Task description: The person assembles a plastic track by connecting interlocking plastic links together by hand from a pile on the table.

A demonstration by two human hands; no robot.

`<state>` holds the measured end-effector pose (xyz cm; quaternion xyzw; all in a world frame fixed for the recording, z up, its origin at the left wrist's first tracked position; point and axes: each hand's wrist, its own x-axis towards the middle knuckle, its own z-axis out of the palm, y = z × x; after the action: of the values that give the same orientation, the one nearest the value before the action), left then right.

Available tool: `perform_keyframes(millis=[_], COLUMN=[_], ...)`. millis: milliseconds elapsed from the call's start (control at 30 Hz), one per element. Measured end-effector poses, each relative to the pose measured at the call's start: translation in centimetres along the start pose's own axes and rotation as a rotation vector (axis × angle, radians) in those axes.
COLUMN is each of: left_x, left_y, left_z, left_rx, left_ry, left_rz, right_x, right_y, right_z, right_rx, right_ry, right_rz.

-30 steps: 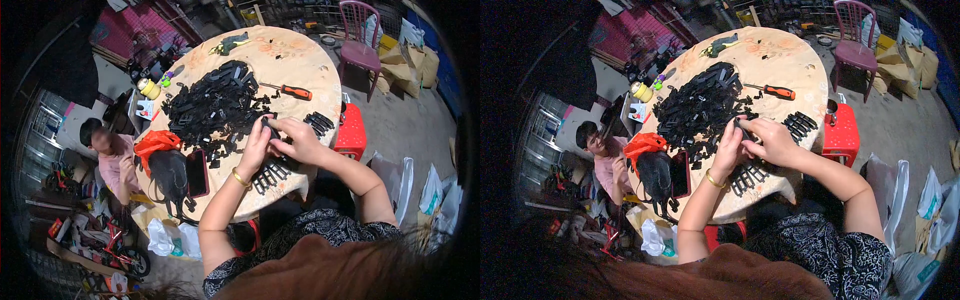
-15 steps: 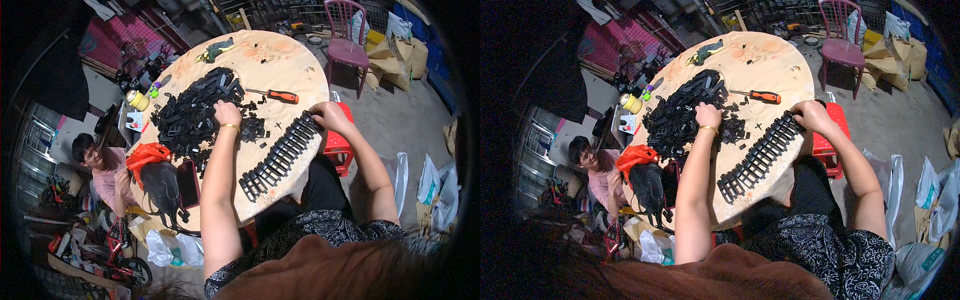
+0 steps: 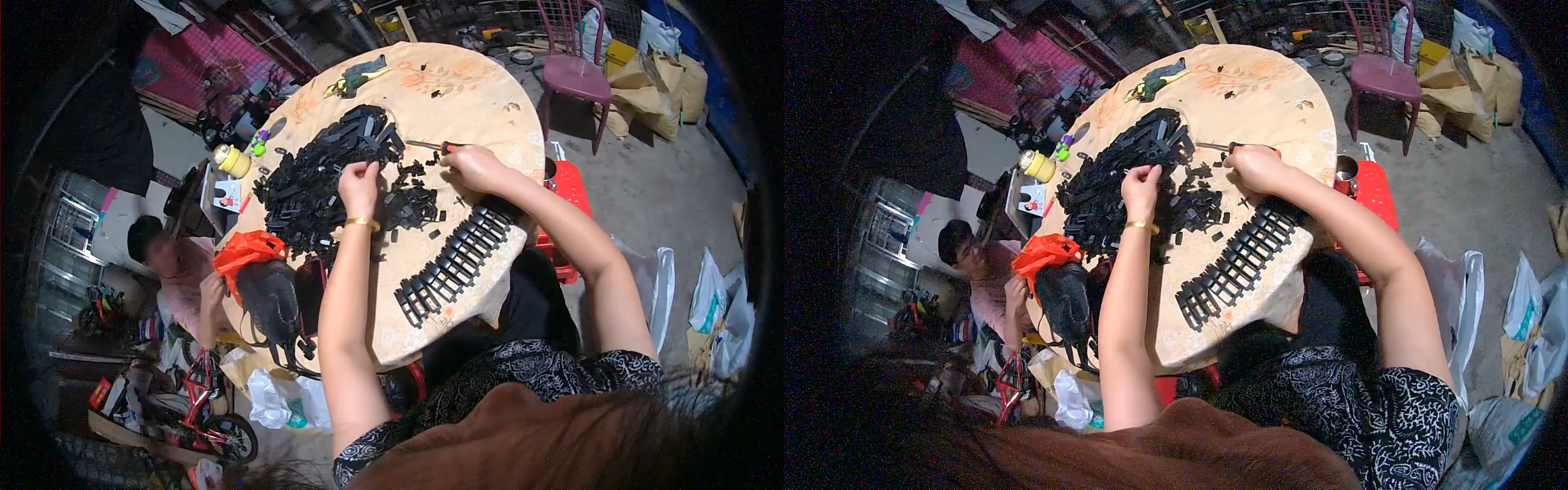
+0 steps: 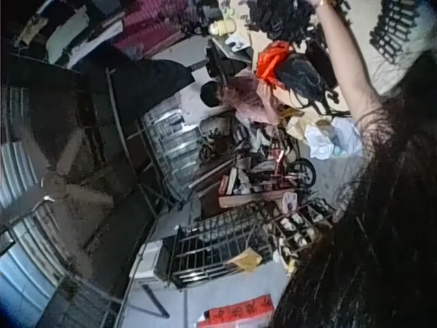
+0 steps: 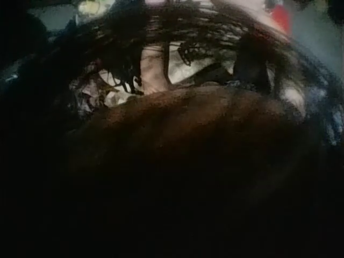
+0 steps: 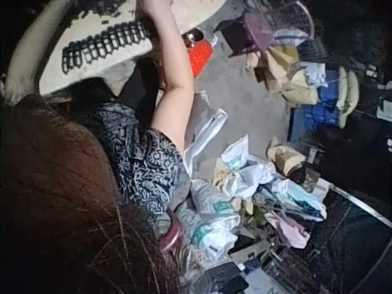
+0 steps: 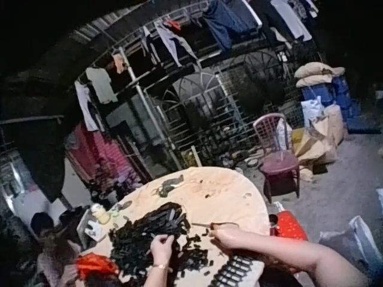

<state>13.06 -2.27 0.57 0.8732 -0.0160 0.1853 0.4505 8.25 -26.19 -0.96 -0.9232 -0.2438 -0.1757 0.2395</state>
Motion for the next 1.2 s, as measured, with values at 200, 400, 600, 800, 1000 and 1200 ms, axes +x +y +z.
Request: perform_keyframes(millis=[200, 400, 600, 800, 1000, 1200], left_x=[-5.6, -9.3, -10.7, -11.8, -12.8, -13.2], left_y=[1.8, 1.0, 1.2, 2.8, 3.6, 3.7], left_z=[-3.8, -5.9, -6.0, -5.2, -4.7, -4.7], left_rx=[-1.054, -1.271, -1.37, -1.194, -1.14, -1.133], left_ry=[-0.41, -0.552, -0.642, -0.665, -0.671, -0.7], left_rz=[-0.532, -0.568, -0.508, -0.364, -0.321, -0.264], right_x=[4.1, 5.2, 2.6, -0.5, -1.2, -2.0], right_y=[0.5, -0.4, -5.1, -9.7, -10.0, -10.5], right_z=[3.9, 3.8, 1.0, -0.4, -0.6, -0.3], right_rx=[-0.202, -0.364, 0.414, 0.512, 0.335, 0.333], right_ry=[-0.008, -0.08, 0.176, 0.315, 0.382, 0.381], right_rz=[0.021, 0.19, 0.041, -0.182, -0.266, -0.283])
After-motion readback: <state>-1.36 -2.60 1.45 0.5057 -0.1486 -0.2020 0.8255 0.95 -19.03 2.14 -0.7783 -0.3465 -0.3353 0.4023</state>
